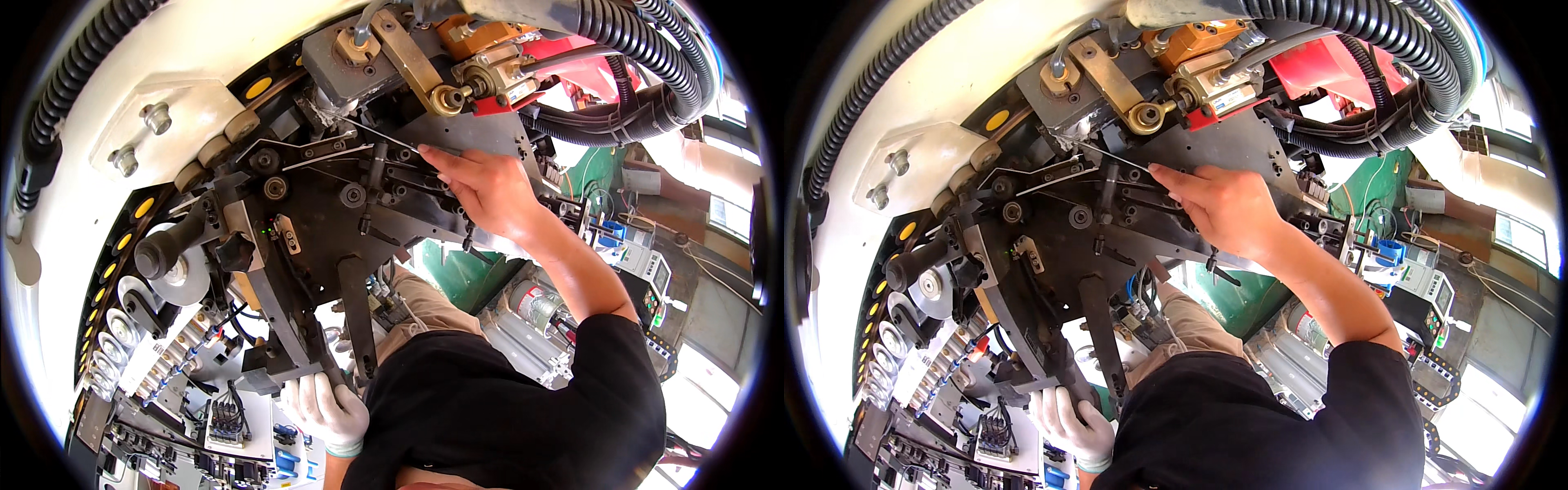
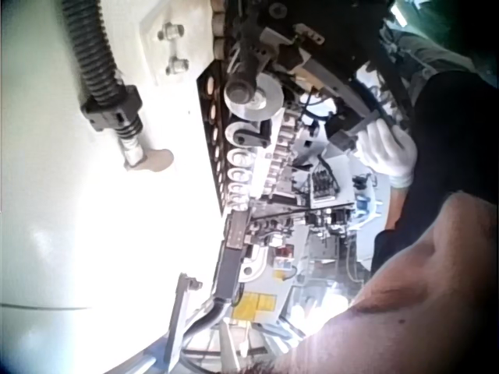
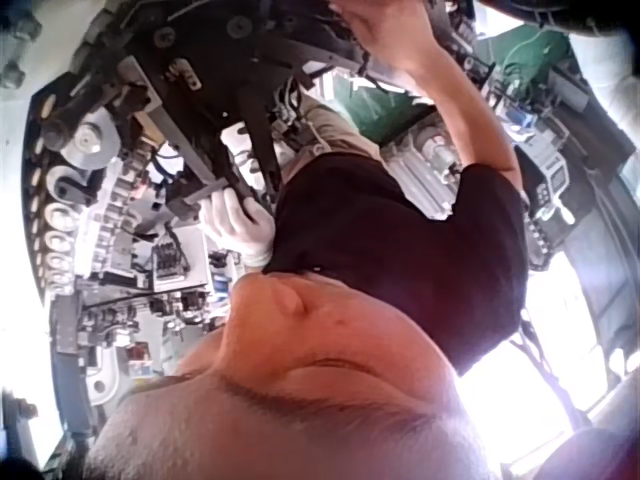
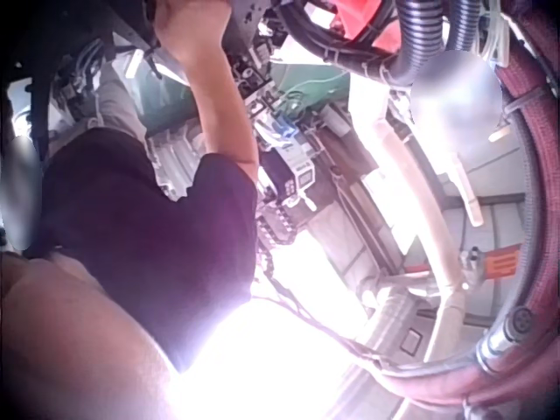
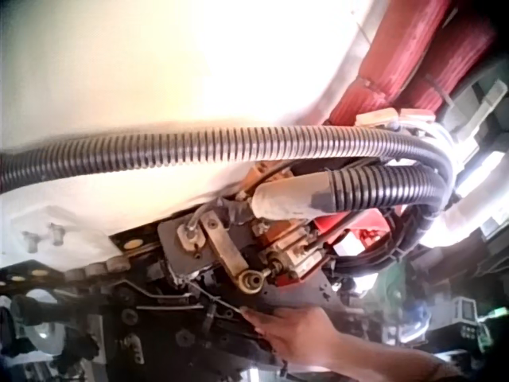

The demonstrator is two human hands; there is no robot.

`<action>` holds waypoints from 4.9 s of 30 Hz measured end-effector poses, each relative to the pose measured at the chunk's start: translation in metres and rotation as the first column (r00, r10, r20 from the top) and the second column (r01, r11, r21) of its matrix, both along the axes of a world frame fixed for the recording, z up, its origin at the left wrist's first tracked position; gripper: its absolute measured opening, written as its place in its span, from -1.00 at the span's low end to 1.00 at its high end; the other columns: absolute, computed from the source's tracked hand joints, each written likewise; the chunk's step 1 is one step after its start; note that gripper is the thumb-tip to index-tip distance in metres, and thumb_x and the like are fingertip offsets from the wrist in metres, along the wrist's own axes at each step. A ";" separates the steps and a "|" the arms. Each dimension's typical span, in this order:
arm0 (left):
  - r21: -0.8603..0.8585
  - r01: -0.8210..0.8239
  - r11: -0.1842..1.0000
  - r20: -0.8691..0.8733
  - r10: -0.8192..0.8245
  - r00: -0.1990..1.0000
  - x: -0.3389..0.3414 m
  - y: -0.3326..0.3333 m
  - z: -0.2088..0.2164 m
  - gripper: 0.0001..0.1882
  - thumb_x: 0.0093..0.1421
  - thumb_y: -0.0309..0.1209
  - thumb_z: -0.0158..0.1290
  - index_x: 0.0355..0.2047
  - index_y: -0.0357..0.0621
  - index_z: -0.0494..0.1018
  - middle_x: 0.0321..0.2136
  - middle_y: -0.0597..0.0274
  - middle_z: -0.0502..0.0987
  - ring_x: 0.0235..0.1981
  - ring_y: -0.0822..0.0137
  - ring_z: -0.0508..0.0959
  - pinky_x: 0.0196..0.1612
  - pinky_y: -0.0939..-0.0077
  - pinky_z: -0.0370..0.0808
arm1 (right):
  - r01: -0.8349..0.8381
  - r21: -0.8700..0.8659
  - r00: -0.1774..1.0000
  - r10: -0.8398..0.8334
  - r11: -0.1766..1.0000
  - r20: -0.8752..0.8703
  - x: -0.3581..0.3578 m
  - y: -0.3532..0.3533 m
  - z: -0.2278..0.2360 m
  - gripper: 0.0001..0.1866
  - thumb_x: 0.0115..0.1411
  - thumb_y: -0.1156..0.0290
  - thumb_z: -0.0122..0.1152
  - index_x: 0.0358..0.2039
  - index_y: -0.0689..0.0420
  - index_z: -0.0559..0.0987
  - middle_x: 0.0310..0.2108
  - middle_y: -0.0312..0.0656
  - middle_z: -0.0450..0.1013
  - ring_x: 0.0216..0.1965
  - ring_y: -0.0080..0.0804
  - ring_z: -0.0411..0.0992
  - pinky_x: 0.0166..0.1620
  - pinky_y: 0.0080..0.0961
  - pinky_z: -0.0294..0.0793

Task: The person uses a thin metal rod and a screwdriver to work on a wood furniture edge-banding machine, cleaning components and tightening screws within the machine's internal mechanism.

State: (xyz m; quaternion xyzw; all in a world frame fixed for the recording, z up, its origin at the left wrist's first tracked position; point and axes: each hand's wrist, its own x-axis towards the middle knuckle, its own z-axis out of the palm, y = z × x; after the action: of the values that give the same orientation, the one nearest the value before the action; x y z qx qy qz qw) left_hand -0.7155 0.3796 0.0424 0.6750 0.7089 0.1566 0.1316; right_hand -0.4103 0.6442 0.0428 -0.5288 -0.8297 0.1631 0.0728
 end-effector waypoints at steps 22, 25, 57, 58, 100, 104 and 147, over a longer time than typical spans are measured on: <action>0.023 0.009 1.000 -0.020 -0.009 1.000 0.001 0.006 0.002 -0.66 0.18 -0.60 -0.03 -0.03 -0.43 0.51 0.00 -0.15 0.58 0.06 -0.27 0.54 0.13 -0.19 0.41 | 0.076 -0.122 0.993 -0.086 0.990 -0.076 -0.003 -0.002 0.007 -0.42 0.18 0.63 0.20 0.24 0.03 0.61 -0.37 -0.19 0.63 -0.32 -0.18 0.60 -0.19 -0.29 0.61; 0.028 0.007 1.000 -0.035 -0.006 0.999 0.001 0.005 0.002 -0.67 0.16 -0.61 -0.02 -0.05 -0.43 0.51 -0.01 -0.15 0.59 0.04 -0.26 0.55 0.12 -0.16 0.42 | 0.075 -0.124 0.996 -0.079 0.989 -0.030 -0.003 -0.003 0.007 -0.41 0.18 0.62 0.20 0.25 0.01 0.60 -0.37 -0.21 0.63 -0.32 -0.19 0.61 -0.19 -0.28 0.62; 0.028 -0.004 1.000 -0.033 0.005 0.999 0.001 -0.001 0.001 -0.63 0.21 -0.58 -0.04 0.02 -0.42 0.50 0.04 -0.16 0.55 0.10 -0.33 0.51 0.17 -0.27 0.39 | -0.055 -0.008 0.979 0.055 0.998 0.197 0.017 -0.014 0.031 -0.43 0.17 0.44 0.31 0.24 -0.16 0.61 -0.50 -0.33 0.39 -0.45 -0.28 0.51 -0.43 -0.31 0.52; 0.040 -0.011 0.999 -0.040 0.013 0.999 0.002 0.000 0.002 -0.63 0.17 -0.60 -0.02 0.00 -0.42 0.51 0.01 -0.15 0.56 0.08 -0.32 0.52 0.15 -0.26 0.41 | -0.055 0.020 0.985 0.051 0.998 0.166 0.017 -0.014 0.028 -0.43 0.16 0.45 0.32 0.23 -0.17 0.61 -0.50 -0.33 0.38 -0.46 -0.28 0.50 -0.44 -0.32 0.52; 0.073 -0.002 0.997 -0.048 0.005 0.999 0.006 0.007 0.002 -0.64 0.12 -0.62 -0.07 -0.06 -0.44 0.49 -0.08 -0.18 0.55 0.00 -0.33 0.51 0.11 -0.28 0.38 | -0.158 0.057 0.958 0.139 0.986 0.252 0.014 -0.005 0.019 -0.35 0.11 0.41 0.28 0.28 -0.20 0.57 -0.43 -0.33 0.39 -0.46 -0.29 0.52 -0.39 -0.34 0.53; 0.062 -0.002 0.998 -0.056 0.005 0.998 0.006 0.006 0.002 -0.65 0.13 -0.61 -0.07 -0.06 -0.44 0.49 -0.07 -0.16 0.55 0.01 -0.33 0.51 0.13 -0.29 0.39 | -0.130 0.067 0.966 0.110 0.989 0.235 0.009 0.000 0.010 -0.36 0.11 0.43 0.28 0.26 -0.22 0.58 -0.46 -0.34 0.38 -0.47 -0.31 0.52 -0.41 -0.34 0.53; 0.061 0.015 0.998 -0.049 -0.012 0.999 0.005 0.008 0.004 -0.64 0.11 -0.65 -0.07 -0.06 -0.47 0.49 -0.02 -0.18 0.54 0.03 -0.32 0.53 0.10 -0.23 0.42 | -0.239 -0.023 0.900 0.230 0.971 0.370 0.012 0.003 0.020 -0.30 0.12 0.42 0.25 0.34 -0.15 0.51 -0.40 -0.32 0.43 -0.42 -0.28 0.55 -0.36 -0.34 0.53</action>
State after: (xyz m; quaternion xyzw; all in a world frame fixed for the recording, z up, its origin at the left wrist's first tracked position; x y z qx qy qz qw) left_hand -0.7109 0.3873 0.0466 0.6872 0.7021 0.1606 0.0947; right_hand -0.3983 0.6473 0.0627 -0.4454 -0.8879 0.0587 -0.0990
